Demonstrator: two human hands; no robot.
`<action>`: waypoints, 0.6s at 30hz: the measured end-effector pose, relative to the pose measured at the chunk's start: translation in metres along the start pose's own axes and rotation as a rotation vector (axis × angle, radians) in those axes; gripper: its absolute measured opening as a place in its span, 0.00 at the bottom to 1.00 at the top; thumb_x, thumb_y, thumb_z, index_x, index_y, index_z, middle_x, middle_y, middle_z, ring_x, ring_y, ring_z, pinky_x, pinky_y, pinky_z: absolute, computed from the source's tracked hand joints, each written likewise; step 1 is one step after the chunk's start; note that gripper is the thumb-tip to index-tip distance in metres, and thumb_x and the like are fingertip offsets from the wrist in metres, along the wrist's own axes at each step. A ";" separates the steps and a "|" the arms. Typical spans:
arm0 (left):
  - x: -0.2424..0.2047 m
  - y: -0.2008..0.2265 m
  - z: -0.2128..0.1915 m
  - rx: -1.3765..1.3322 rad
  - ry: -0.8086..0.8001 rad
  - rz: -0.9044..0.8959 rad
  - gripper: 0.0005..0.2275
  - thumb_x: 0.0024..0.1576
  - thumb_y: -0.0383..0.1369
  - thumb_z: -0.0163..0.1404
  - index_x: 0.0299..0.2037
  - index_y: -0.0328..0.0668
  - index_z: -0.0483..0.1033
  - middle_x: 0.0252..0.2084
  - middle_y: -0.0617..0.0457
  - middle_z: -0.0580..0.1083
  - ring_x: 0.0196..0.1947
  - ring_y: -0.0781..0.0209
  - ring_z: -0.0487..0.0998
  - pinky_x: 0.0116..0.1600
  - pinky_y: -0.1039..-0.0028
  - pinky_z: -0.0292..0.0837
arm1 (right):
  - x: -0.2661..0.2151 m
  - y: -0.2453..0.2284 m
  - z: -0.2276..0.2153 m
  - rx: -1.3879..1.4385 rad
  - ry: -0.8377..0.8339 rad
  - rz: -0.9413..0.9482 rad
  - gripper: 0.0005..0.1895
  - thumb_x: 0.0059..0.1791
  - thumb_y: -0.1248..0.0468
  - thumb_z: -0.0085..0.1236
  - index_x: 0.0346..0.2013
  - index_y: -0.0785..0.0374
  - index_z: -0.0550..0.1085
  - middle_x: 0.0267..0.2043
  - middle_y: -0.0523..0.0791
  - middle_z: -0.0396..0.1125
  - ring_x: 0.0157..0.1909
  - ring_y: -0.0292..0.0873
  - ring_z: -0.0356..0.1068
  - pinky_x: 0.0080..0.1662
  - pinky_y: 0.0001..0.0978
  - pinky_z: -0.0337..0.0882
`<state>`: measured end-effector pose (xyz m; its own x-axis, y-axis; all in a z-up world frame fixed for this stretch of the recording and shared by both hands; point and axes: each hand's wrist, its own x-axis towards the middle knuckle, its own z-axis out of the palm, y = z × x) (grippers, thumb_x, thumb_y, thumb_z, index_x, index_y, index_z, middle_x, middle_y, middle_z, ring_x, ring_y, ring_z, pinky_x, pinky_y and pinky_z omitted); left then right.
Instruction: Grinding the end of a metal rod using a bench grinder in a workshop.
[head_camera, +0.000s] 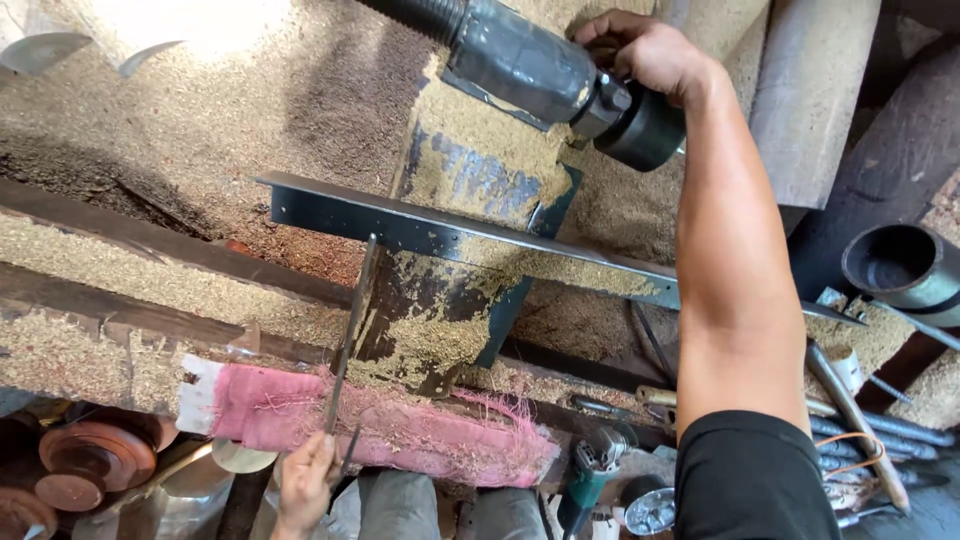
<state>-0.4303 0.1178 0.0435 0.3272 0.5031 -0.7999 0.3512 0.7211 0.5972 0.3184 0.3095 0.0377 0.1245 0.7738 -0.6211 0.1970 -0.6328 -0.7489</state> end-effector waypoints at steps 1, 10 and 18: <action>-0.003 -0.009 0.002 -0.054 0.016 -0.033 0.18 0.67 0.39 0.43 0.25 0.40 0.69 0.18 0.63 0.59 0.17 0.73 0.55 0.23 0.77 0.45 | -0.003 -0.008 0.003 -0.122 0.042 0.037 0.28 0.40 0.78 0.48 0.53 0.59 0.78 0.50 0.40 0.75 0.50 0.33 0.74 0.51 0.26 0.72; -0.004 -0.011 0.035 -0.235 0.109 -0.195 0.15 0.66 0.37 0.44 0.27 0.40 0.67 0.19 0.62 0.60 0.17 0.74 0.53 0.21 0.78 0.42 | 0.017 0.000 -0.002 0.067 0.236 0.001 0.15 0.47 0.77 0.62 0.47 0.64 0.78 0.43 0.46 0.75 0.40 0.39 0.75 0.43 0.29 0.77; -0.005 -0.022 0.046 -0.248 0.086 -0.145 0.13 0.65 0.37 0.46 0.28 0.42 0.69 0.18 0.64 0.59 0.15 0.75 0.52 0.20 0.79 0.41 | 0.002 -0.028 -0.015 0.224 0.231 0.186 0.13 0.49 0.75 0.62 0.48 0.70 0.74 0.36 0.52 0.73 0.31 0.39 0.75 0.32 0.28 0.77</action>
<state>-0.3994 0.0773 0.0369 0.2100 0.4168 -0.8844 0.1605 0.8776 0.4517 0.3278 0.3294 0.0611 0.3593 0.6149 -0.7020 -0.0638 -0.7342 -0.6759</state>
